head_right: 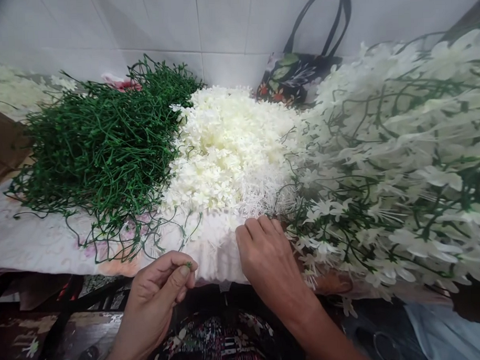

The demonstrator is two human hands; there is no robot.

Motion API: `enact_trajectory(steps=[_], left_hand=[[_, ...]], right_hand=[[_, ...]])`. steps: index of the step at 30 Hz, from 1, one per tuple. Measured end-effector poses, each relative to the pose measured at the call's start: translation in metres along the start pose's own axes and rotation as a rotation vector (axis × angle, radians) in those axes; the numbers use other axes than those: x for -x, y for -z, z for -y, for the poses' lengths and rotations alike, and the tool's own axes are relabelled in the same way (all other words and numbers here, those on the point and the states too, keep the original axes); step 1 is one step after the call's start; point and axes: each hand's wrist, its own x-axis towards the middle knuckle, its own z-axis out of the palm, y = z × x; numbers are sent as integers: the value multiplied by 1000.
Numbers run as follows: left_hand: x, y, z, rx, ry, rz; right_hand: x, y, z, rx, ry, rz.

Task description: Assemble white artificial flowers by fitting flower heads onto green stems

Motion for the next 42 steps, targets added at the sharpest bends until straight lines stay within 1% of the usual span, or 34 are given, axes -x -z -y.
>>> enact_trajectory(steps=[3, 5, 7, 9, 11, 13, 18, 20, 23, 26, 29, 31, 33, 36, 38, 40, 42], left_hand=[[-1, -5, -5, -8, 23, 25], [-3, -9, -9, 12, 40, 52], [-6, -14, -12, 11, 17, 56], [-9, -19, -16, -15, -17, 51], [-14, -24, -20, -79, -42, 61], [-21, -30, -25, -202, -92, 74], [-45, -47, -31, -713, -370, 17], [-53, -53, -30, -892, -430, 27], [-59, -61, -28, -1142, -400, 84], [-59, -65, -25, -1267, -368, 134], [-58, -65, -23, -1217, -401, 85], [-58, -64, -24, -1110, -418, 31], [-56, -61, -26, -947, -407, -21], [-52, -58, -35, -627, -306, -74], [-47, -56, -42, -425, -212, -75], [-42, -54, -47, -272, -143, -69], [-38, -51, -50, -165, -97, -61]], right_hand=[[1, 11, -1, -240, -30, -58], [2, 18, -3, -456, -99, -111], [2, 23, -4, -625, -179, -156], [2, 25, -5, -720, -229, -184], [1, 24, -5, -763, -257, -212], [-1, 23, -5, -780, -298, -236], [-1, 20, -7, -781, -397, -225], [1, 19, -7, -789, -409, -242], [5, 16, -8, -811, -393, -287], [7, 14, -9, -820, -349, -326], [9, 13, -11, -822, -299, -353], [10, 14, -11, -821, -287, -348], [12, 17, -11, -818, -313, -342], [10, 20, -5, -844, -352, -373], [7, 20, 1, -887, -317, -416], [2, 17, 7, -906, -278, -454], [-3, 13, 13, -879, -275, -488]])
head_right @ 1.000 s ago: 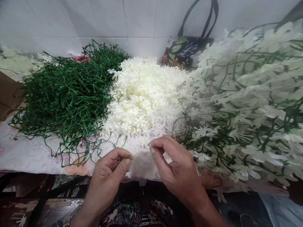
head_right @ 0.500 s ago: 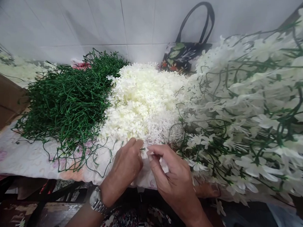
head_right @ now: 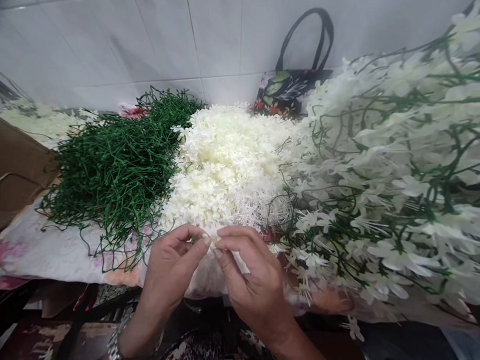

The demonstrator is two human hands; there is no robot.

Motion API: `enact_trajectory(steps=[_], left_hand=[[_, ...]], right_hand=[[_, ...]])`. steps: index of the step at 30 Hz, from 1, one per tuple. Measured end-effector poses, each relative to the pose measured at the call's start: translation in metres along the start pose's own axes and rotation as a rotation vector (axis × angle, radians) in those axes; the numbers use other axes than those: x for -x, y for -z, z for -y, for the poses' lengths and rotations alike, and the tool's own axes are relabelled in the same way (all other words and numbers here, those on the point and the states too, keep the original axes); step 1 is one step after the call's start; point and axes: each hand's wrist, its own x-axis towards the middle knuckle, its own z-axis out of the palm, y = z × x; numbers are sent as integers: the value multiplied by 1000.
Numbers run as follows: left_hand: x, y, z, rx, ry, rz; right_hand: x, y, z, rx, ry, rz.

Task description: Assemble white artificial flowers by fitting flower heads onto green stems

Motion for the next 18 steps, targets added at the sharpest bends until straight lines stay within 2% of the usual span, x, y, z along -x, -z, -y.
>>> enact_trajectory(steps=[3, 11, 18], left_hand=[[4, 6, 3, 112, 59, 28], [13, 15, 16, 253, 145, 30], [19, 16, 23, 204, 59, -33]], right_hand=[[0, -8, -1, 51, 13, -42], [3, -11, 0, 111, 114, 5], [8, -17, 1, 291, 313, -1]])
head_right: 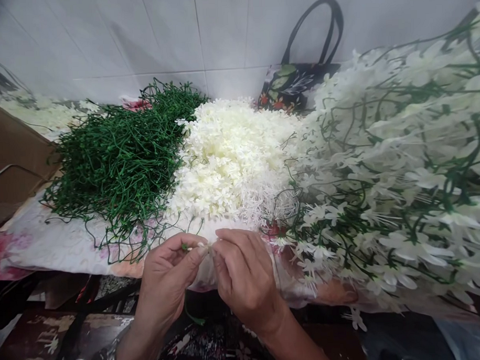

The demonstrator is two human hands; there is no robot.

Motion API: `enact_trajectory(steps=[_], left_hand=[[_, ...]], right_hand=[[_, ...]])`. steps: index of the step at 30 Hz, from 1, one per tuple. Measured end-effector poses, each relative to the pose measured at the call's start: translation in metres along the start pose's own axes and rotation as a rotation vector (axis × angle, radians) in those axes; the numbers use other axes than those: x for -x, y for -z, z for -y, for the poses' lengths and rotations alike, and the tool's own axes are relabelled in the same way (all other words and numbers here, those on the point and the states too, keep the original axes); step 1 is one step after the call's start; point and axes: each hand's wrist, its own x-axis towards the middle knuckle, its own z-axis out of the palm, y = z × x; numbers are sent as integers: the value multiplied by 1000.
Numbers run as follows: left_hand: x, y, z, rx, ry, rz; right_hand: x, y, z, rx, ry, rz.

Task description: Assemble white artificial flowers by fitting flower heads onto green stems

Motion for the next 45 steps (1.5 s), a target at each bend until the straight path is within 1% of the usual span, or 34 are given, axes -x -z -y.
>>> enact_trajectory(steps=[5, 9, 12, 14, 18, 22, 27, 31, 33, 36, 38, 39, 41, 45], left_hand=[[5, 2, 4, -103, -70, -42], [8, 5, 10, -60, -64, -54], [8, 7, 14, -41, -63, -59], [7, 7, 15, -45, -77, -68], [5, 8, 16, -53, -130, -76], [5, 9, 16, -108, -235, -35], [6, 11, 12, -144, -360, 36], [8, 13, 12, -153, -428, 86], [9, 14, 16, -93, -398, 119], [10, 16, 22, 92, -222, 170], [10, 15, 25, 197, -104, 180], [10, 14, 26, 222, -70, 176], [9, 12, 26, 231, -50, 154], [10, 8, 24, 224, -106, 138]], right_hand=[[2, -2, 3, 20, 31, 7], [5, -4, 4, -18, -12, 14], [7, -6, 3, -11, -3, 16], [8, -6, 3, -19, 3, 27], [7, -5, 3, -85, -35, 72], [7, -4, 3, -128, -71, 90], [7, -2, 4, -233, -153, 145], [9, -1, 5, -319, -170, 126], [10, 0, 5, -358, -190, 110], [13, 2, 5, -423, -239, 93], [14, 3, 5, -452, -247, 84], [15, 4, 6, -461, -242, 82], [16, 4, 7, -469, -228, 85], [17, 4, 7, -490, -202, 104]])
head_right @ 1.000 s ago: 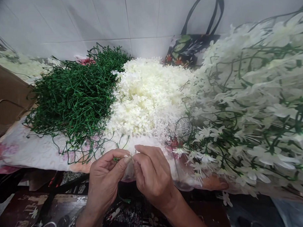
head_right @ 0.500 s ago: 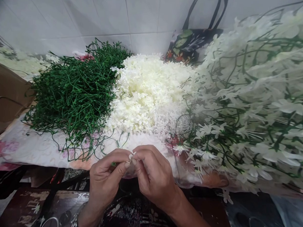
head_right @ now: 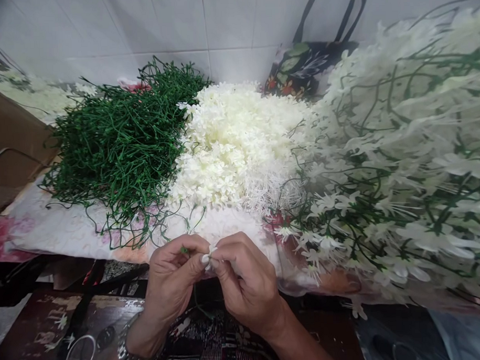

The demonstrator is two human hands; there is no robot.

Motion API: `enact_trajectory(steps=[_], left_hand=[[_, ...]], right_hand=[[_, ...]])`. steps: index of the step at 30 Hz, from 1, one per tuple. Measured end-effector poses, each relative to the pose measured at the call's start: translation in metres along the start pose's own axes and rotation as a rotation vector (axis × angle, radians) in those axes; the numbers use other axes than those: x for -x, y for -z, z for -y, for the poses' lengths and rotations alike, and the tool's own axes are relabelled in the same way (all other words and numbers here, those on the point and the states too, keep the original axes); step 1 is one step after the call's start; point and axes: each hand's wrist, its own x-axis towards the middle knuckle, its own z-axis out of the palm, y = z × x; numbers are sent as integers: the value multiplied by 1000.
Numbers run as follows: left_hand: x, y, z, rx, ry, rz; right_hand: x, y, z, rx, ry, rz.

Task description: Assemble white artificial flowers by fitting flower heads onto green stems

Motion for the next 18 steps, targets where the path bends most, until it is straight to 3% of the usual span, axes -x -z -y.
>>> enact_trajectory(steps=[6, 11, 15, 18], left_hand=[[1, 0, -1, -20, -52, 70], [1, 3, -1, 0, 19, 74], [4, 6, -1, -57, 57, 129], [6, 9, -3, -106, 28, 194]], right_hand=[[-1, 7, 0, -35, -4, 61], [-2, 12, 1, -4, -162, 104], [-3, 15, 0, 57, -177, 169], [-3, 18, -2, 45, -212, 128]])
